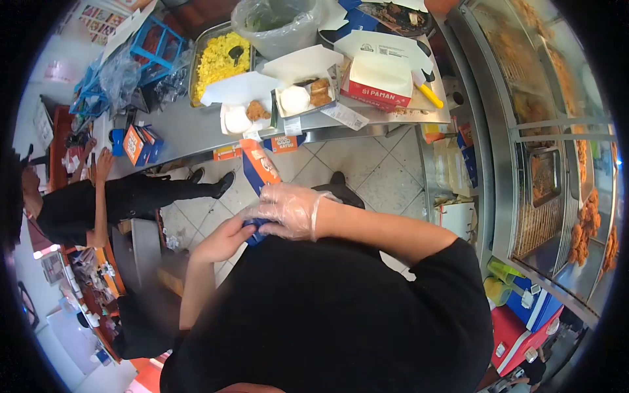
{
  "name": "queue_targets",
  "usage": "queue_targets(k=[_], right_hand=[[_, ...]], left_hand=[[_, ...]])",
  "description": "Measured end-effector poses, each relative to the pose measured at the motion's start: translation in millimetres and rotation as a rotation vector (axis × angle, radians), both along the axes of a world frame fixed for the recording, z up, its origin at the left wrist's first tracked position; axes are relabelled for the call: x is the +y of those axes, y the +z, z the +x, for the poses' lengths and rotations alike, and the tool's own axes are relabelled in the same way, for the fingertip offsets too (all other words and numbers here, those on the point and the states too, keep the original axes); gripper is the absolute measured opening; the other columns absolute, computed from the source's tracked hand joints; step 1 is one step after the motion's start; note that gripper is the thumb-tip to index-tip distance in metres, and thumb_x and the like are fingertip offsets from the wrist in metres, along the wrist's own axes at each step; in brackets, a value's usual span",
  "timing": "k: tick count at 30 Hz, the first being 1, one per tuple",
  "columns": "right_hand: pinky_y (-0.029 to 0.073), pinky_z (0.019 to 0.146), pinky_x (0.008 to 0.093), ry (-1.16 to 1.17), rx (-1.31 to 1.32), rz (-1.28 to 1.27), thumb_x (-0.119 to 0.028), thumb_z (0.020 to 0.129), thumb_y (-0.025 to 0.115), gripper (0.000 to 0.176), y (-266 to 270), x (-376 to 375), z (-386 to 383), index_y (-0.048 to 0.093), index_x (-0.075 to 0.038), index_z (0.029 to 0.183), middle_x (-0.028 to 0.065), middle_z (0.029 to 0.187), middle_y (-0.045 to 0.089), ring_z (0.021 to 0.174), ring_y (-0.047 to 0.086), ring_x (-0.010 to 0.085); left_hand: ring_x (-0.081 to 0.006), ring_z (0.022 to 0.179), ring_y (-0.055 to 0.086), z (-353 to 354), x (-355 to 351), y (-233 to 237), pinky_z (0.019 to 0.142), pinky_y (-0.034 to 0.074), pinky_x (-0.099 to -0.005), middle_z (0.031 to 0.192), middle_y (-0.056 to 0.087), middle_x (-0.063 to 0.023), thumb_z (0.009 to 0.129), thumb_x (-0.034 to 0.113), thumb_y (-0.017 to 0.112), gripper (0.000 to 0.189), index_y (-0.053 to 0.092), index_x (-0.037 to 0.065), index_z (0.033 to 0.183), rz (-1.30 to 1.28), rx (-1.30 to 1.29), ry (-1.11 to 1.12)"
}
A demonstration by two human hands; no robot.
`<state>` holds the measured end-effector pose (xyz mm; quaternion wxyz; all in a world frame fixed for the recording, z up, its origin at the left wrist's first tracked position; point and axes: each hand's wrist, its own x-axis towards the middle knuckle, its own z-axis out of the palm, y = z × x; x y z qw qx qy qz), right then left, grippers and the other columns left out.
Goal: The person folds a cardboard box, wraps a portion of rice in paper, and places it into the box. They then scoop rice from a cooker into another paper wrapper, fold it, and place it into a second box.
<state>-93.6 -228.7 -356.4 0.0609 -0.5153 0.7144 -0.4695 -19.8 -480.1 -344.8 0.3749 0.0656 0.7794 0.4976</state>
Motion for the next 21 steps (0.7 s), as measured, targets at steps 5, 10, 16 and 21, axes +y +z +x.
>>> queue_targets(k=[5, 10, 16, 21], right_hand=[[0.05, 0.078, 0.0454, -0.052, -0.213, -0.019, -0.023, 0.086, 0.077, 0.047, -22, 6, -36, 0.064, -0.011, 0.129, 0.0149, 0.093, 0.058, 0.087, 0.058, 0.034], [0.052, 0.082, 0.0455, -0.176, -0.152, -0.013, -0.022, 0.083, 0.08, 0.04, -41, -11, -63, 0.066, -0.006, 0.117, 0.0178, 0.1, 0.06, 0.09, 0.061, 0.0372], [0.053, 0.078, 0.0425, -0.288, -0.064, 0.032, -0.018, 0.08, 0.082, 0.03, -27, -65, -105, 0.07, -0.006, 0.105, 0.0158, 0.097, 0.061, 0.086, 0.062, 0.0353], [0.052, 0.072, 0.0417, -0.547, -0.217, -0.07, -0.015, 0.077, 0.084, 0.021, 3, -145, -114, 0.074, -0.007, 0.094, 0.0155, 0.092, 0.064, 0.081, 0.063, 0.032]], left_hand=[[-0.012, 0.108, 0.057, -60, -2, -16, 0.097, 0.046, -0.0315, 0.114, 0.066, -0.0048, 0.103, 0.015, 0.054, 0.038, 0.053, 0.002, 0.139, 0.011, -0.197, -0.047], [-0.0137, 0.089, 0.058, -89, -13, -25, 0.082, 0.049, -0.0311, 0.095, 0.066, -0.0049, 0.103, 0.021, 0.059, 0.025, 0.064, 0.0, 0.116, 0.012, -0.146, -0.042], [-0.0093, 0.086, 0.055, -139, -69, -17, 0.08, 0.048, -0.0296, 0.09, 0.064, 0.0006, 0.103, 0.021, 0.06, 0.023, 0.065, -0.001, 0.11, 0.101, -0.145, -0.09], [-0.0055, 0.084, 0.054, -175, -135, 1, 0.076, 0.048, -0.0264, 0.087, 0.065, 0.0022, 0.1, 0.019, 0.065, 0.021, 0.067, 0.0, 0.106, 0.252, -0.179, -0.065]])
